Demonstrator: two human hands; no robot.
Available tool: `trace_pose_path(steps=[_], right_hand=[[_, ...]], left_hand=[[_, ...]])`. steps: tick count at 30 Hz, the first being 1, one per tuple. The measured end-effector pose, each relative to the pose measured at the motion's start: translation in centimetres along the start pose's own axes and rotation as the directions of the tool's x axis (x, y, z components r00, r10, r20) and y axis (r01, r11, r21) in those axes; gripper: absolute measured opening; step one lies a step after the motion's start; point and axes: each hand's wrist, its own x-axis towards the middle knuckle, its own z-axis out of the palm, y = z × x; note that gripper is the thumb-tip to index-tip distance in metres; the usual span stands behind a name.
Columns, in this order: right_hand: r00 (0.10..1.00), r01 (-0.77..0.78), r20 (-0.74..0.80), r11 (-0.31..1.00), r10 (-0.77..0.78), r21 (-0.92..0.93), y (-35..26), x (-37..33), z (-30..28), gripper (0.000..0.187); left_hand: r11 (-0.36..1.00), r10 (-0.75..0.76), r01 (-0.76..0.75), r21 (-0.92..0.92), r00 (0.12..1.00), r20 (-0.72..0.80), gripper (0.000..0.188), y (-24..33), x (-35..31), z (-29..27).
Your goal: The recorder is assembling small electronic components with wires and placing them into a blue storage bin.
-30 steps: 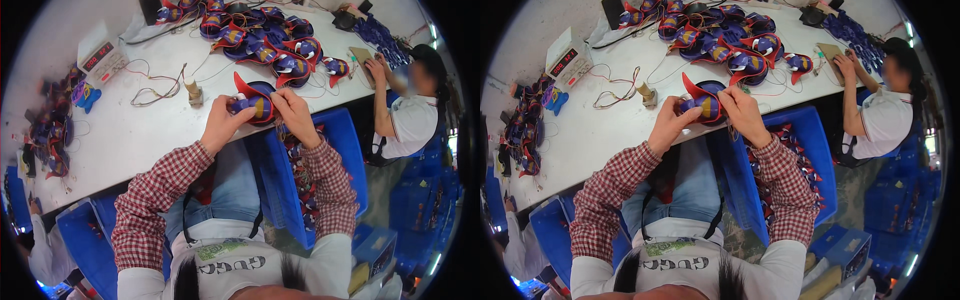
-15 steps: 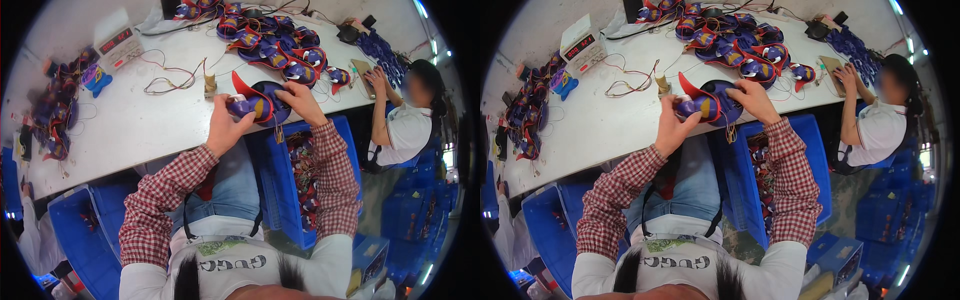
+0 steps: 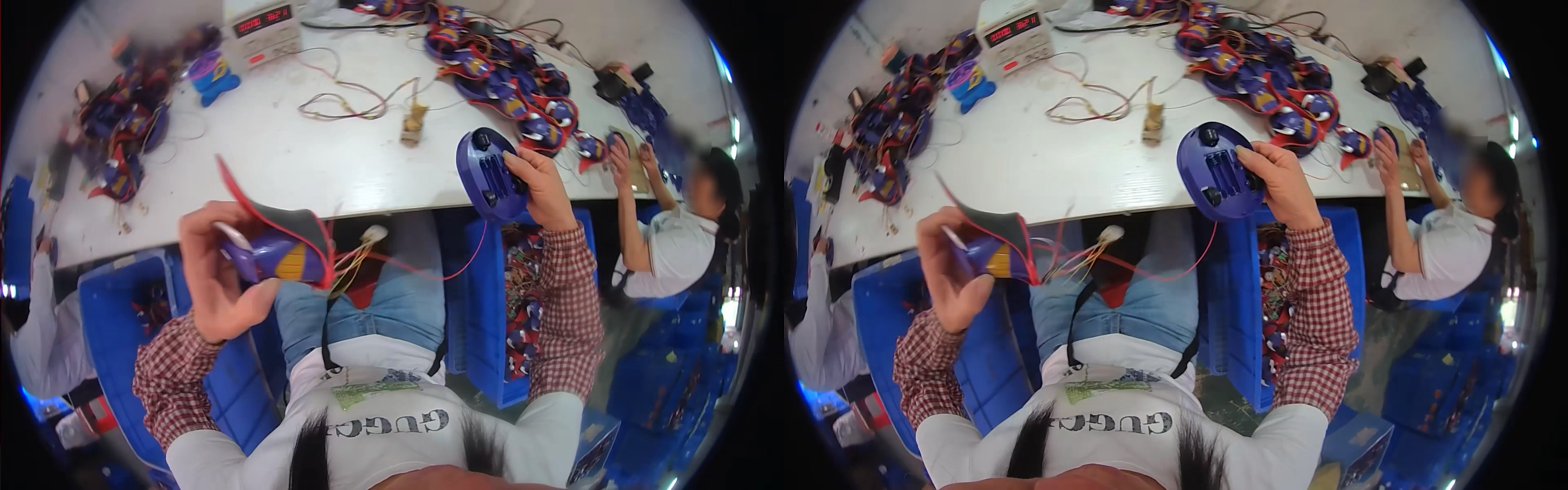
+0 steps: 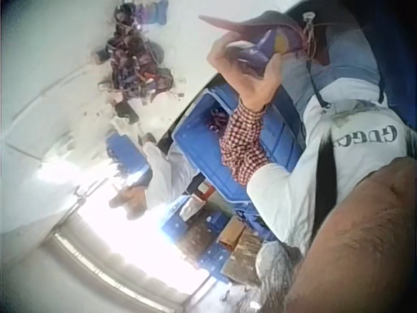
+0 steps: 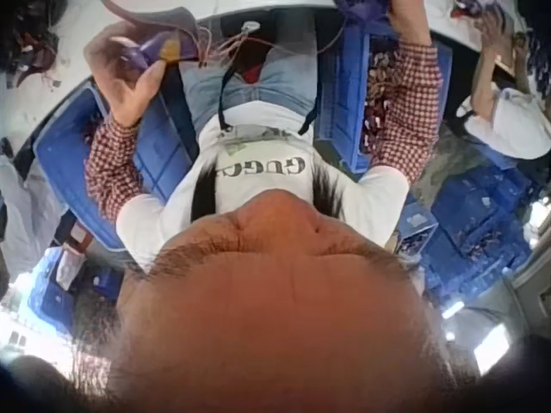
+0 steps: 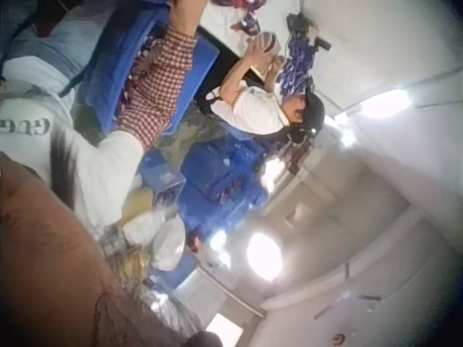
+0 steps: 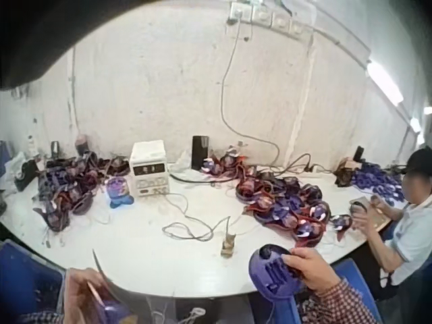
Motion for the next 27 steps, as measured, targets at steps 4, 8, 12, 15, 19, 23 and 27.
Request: trace_pose_path(steps=[4,8,12,15,19,23,27], right_hand=[[0.993,0.017,0.115,0.982,0.004,-0.186,0.9,1.2,6.3,0.017],[0.987,0.025,0.157,0.963,0.018,-0.267,3.4,3.4,11.3,0.019],[0.983,0.165,0.141,0.885,-0.115,-0.435,6.7,5.9,13.3,0.026],[0.988,0.155,0.089,0.869,-0.128,-0.47,6.7,6.1,13.2,0.028],[0.999,0.035,0.054,0.844,-0.007,-0.534,5.2,5.6,12.8,0.03],[0.993,0.06,-0.046,0.794,-0.11,-0.605,6.6,6.1,9.9,0.038],[0.959,0.079,-0.156,0.748,-0.238,-0.659,5.8,7.3,8.3,0.059]], left_hand=[[0.916,-0.08,0.095,0.39,0.995,-0.054,0.061,0.3,0.0,-4.1],[0.766,-0.177,0.245,0.595,0.969,-0.171,0.06,-4.8,1.6,-8.1],[0.582,-0.068,0.057,0.811,0.997,-0.022,0.061,-9.5,4.9,-10.7],[0.501,-0.106,-0.038,0.865,0.989,0.105,0.062,-12.1,7.2,-11.7],[0.426,-0.07,-0.109,0.898,0.986,0.152,0.061,-13.6,9.5,-12.2],[0.27,0.015,-0.212,0.939,0.976,0.216,0.062,-15.2,11.1,-12.6],[0.141,0.037,-0.267,0.953,0.964,0.265,0.069,-15.4,11.2,-12.9]])
